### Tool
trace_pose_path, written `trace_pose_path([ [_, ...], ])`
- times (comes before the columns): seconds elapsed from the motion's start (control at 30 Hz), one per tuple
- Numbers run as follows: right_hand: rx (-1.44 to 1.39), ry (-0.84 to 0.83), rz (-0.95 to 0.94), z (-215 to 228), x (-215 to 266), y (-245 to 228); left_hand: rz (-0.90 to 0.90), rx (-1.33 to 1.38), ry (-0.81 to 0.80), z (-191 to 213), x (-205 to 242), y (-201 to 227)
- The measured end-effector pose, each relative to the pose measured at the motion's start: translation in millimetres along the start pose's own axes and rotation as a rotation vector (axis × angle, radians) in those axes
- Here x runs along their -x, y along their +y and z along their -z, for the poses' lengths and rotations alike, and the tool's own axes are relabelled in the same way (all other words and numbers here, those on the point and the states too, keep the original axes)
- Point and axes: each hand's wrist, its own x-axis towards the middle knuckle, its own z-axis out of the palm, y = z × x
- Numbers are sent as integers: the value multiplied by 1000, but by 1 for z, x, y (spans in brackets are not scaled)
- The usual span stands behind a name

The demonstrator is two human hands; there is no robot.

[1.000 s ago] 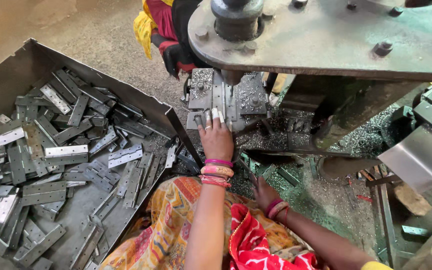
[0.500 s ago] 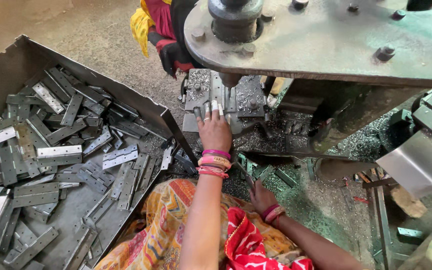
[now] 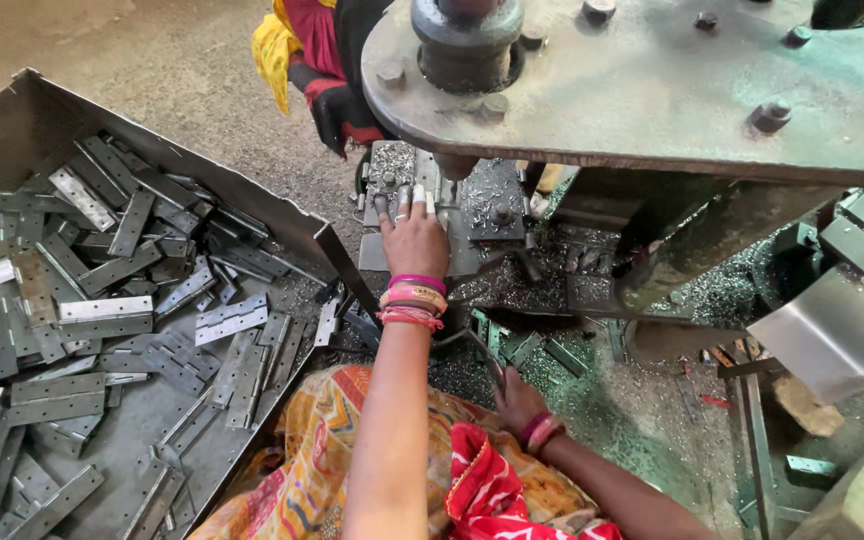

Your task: The person picks metal brackets from a bin and places them under a drill press, operating the lever to drill holes. The person then removes the brackets and repeats the process.

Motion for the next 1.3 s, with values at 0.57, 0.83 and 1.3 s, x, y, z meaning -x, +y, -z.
trace_pose_path([
  [0.57,-178,328,299,125,30,-80,22,4,88,64,130,47],
  [0.83,-129,351,258,118,28,-74,-148,-3,247,64,112,25],
  [1.3,-180,330,296,113,27,-68,-95,-47,53,67,55,16],
])
